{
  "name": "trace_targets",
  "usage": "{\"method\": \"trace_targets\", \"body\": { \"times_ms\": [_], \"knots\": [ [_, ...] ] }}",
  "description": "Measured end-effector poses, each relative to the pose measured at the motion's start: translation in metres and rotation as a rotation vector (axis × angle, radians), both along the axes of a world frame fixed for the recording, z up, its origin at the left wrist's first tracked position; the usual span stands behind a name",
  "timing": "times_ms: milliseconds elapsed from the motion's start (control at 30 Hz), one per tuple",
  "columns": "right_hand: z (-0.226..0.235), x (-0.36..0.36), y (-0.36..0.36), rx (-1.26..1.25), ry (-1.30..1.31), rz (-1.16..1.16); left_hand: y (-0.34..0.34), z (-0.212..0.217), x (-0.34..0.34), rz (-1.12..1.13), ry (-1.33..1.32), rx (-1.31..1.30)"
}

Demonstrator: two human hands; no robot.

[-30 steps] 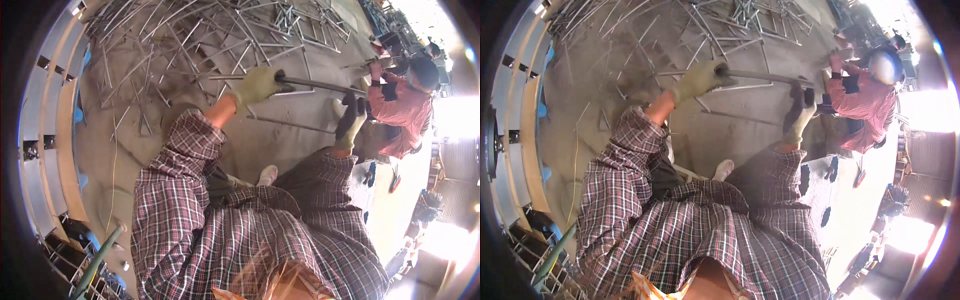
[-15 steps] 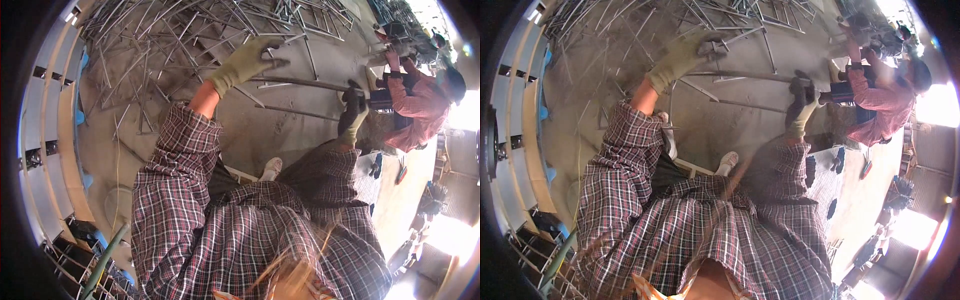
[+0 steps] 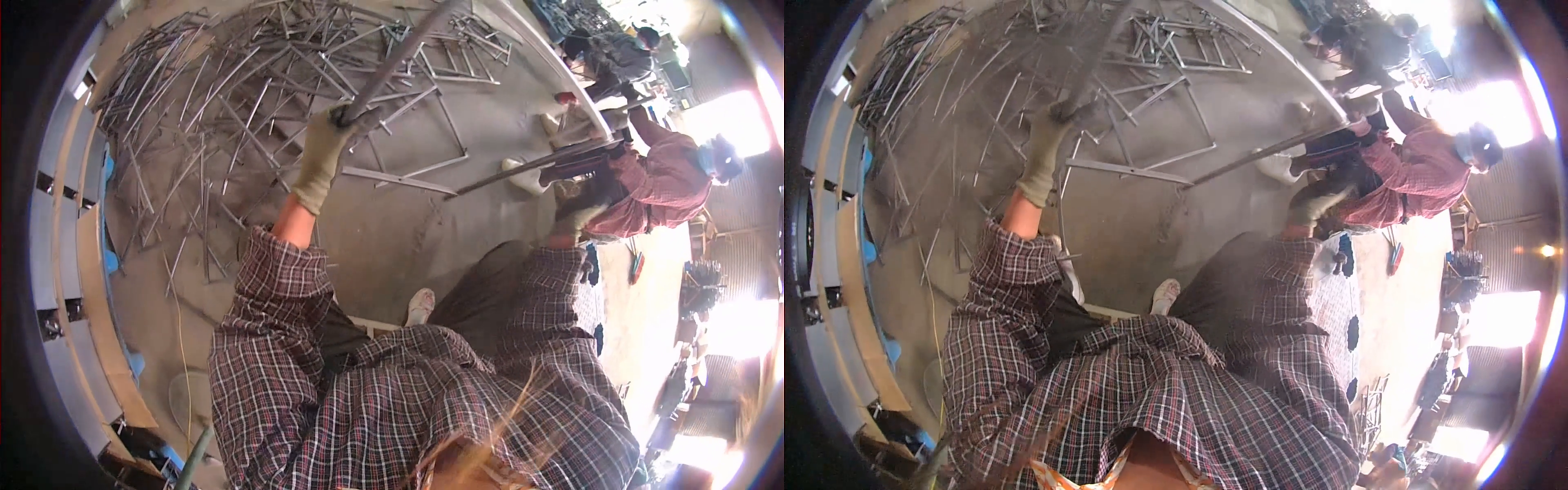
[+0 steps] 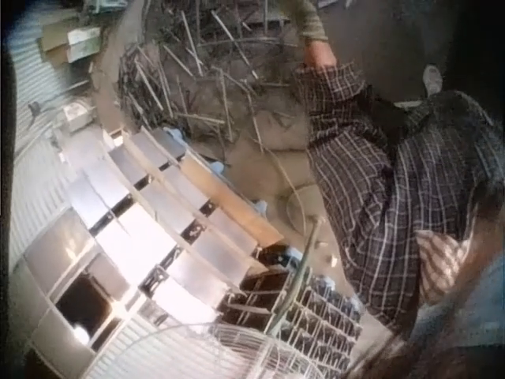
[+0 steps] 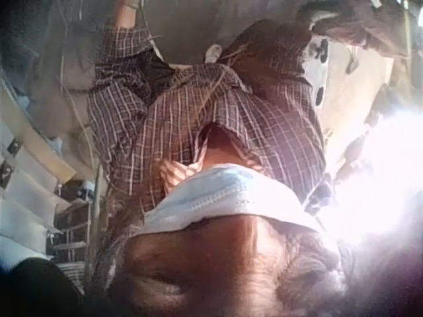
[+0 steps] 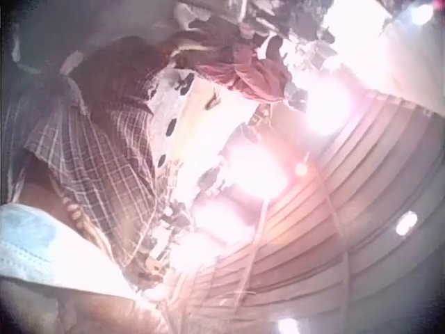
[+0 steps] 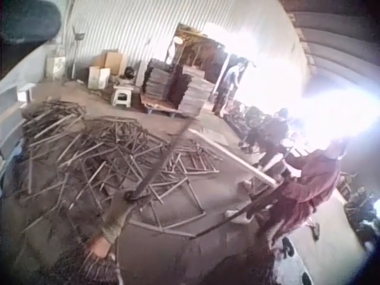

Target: Polishing and cleaning metal frames using a cloth and steel wool.

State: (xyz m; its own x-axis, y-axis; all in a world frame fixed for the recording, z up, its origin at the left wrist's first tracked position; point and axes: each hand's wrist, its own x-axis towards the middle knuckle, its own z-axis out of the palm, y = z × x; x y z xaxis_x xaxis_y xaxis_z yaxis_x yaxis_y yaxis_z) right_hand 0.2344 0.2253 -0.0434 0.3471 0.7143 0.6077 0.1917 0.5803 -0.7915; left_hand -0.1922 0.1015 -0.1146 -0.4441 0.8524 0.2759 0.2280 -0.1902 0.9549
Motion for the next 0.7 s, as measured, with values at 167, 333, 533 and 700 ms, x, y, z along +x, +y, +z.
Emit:
{"method": "trace_targets", "body": {
  "times_ms": [167,333,533,700],
  "knots": [
    [-0.022,-0.061,-0.028,-0.168,0.206,0.523,0.004,-0.002,0.0,0.023,-0.442,0.072],
    [0.035,-0.093,-0.04,0.145,-0.312,0.145,0.005,0.005,0.027,0.045,-0.566,0.185],
    [0.047,-0.101,-0.051,0.076,-0.332,0.26,0.028,-0.066,0.019,-0.113,-0.895,-0.069],
    [0.048,-0.098,-0.038,-0.107,-0.128,0.094,0.041,-0.107,0.031,-0.128,-0.21,-0.075]
  ]
}}
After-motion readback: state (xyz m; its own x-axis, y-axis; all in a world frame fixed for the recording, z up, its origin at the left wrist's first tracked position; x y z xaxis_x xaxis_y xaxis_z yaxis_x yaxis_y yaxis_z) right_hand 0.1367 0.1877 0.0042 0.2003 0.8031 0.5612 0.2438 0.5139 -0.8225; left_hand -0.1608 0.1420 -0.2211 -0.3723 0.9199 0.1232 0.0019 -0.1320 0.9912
